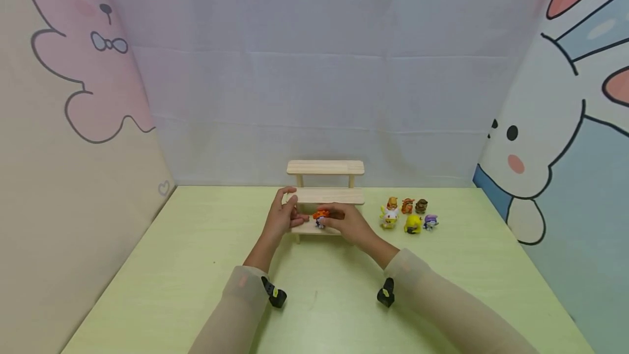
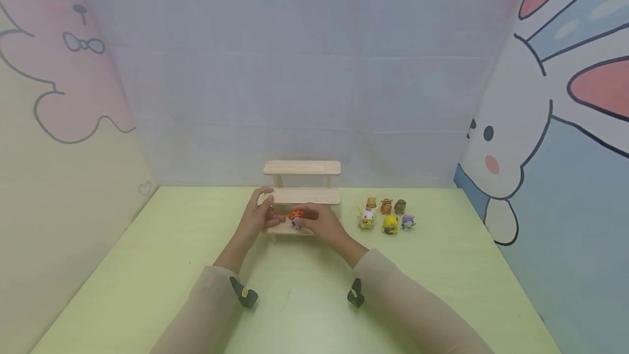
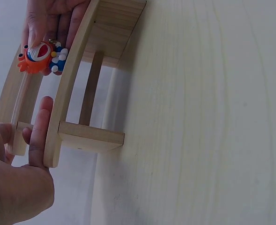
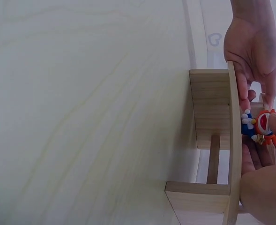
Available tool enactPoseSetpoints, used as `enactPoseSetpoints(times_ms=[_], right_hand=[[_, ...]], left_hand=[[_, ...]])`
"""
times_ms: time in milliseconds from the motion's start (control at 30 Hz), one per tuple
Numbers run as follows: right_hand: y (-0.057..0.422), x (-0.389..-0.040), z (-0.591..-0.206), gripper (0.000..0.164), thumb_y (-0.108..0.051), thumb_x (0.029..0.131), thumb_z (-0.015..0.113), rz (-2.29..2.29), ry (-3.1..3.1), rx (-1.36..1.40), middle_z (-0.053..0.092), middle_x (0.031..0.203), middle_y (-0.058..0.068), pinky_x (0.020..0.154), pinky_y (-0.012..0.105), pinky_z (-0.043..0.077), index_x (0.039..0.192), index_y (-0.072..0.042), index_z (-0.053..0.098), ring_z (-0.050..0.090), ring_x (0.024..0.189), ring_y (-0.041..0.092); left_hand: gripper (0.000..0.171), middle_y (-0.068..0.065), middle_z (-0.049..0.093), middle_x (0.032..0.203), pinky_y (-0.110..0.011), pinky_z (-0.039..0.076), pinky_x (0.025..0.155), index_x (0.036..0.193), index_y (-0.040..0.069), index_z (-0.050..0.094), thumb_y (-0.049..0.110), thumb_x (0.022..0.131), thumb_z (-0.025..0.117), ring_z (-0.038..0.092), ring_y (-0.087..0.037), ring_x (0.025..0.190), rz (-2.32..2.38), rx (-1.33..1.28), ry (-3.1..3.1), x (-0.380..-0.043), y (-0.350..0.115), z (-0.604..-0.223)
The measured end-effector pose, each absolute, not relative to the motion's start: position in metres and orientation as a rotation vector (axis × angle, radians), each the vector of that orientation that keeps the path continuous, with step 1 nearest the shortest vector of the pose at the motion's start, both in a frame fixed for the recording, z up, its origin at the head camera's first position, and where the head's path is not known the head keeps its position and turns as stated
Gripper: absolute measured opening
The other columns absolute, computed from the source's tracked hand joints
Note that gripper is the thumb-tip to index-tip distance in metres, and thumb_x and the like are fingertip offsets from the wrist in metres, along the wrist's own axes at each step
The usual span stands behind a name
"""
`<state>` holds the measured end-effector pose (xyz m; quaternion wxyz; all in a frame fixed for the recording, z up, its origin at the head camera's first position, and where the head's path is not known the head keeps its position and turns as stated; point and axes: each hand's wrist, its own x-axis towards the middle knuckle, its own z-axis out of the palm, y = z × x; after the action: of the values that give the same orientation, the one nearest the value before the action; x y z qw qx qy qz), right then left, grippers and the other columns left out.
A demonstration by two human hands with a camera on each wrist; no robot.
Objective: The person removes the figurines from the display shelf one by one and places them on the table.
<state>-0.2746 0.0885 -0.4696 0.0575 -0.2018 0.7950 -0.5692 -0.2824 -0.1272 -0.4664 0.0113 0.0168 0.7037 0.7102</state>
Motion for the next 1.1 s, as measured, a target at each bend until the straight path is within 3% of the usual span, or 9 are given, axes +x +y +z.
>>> enactPoseSetpoints(times_ms=[133,433,567,767,1100], right_hand=[[0.094,-0.273,-0.467,0.034,-0.013,0.098,0.073,-1.743,2.392,-0.595,0.065,0.138,0.009,0.098,0.039,0.057,0.131,-0.008,0.070,0.067,0.119,0.025],[0.106,-0.271,-0.469,0.041,-0.016,0.098,0.074,-1.733,2.399,-0.563,0.062,0.143,0.011,0.099,0.037,0.056,0.135,-0.003,0.067,0.066,0.121,0.025],[0.111,-0.270,-0.470,0.041,-0.018,0.098,0.074,-1.747,2.395,-0.546,0.066,0.137,0.012,0.097,0.038,0.057,0.135,-0.004,0.067,0.067,0.118,0.026],[0.119,-0.265,-0.468,0.042,-0.017,0.098,0.074,-1.773,2.349,-0.504,0.071,0.127,0.009,0.094,0.038,0.058,0.137,-0.004,0.065,0.069,0.113,0.023],[0.134,-0.263,-0.470,0.042,-0.017,0.098,0.074,-1.786,2.362,-0.475,0.071,0.127,0.011,0.095,0.037,0.059,0.137,-0.005,0.066,0.069,0.113,0.024]], left_hand=[[0.037,-0.009,0.049,0.075,-0.033,0.064,0.071,0.147,0.014,0.044,0.026,0.112,0.047,0.077,-0.035,0.082,2.225,0.063,2.206,-0.282,-0.126,-0.466],[0.035,-0.009,0.051,0.077,-0.037,0.065,0.073,0.146,0.017,0.046,0.028,0.112,0.047,0.078,-0.032,0.081,2.217,0.037,2.214,-0.281,-0.126,-0.466],[0.037,-0.009,0.051,0.077,-0.038,0.065,0.075,0.147,0.017,0.045,0.029,0.112,0.047,0.077,-0.034,0.084,2.211,0.053,2.212,-0.282,-0.127,-0.466],[0.038,-0.009,0.051,0.077,-0.032,0.064,0.072,0.148,0.016,0.044,0.028,0.112,0.047,0.077,-0.037,0.085,2.207,0.083,2.209,-0.281,-0.128,-0.466],[0.037,-0.007,0.050,0.076,-0.029,0.064,0.069,0.147,0.016,0.045,0.027,0.112,0.047,0.077,-0.035,0.082,2.212,0.067,2.209,-0.281,-0.127,-0.466]])
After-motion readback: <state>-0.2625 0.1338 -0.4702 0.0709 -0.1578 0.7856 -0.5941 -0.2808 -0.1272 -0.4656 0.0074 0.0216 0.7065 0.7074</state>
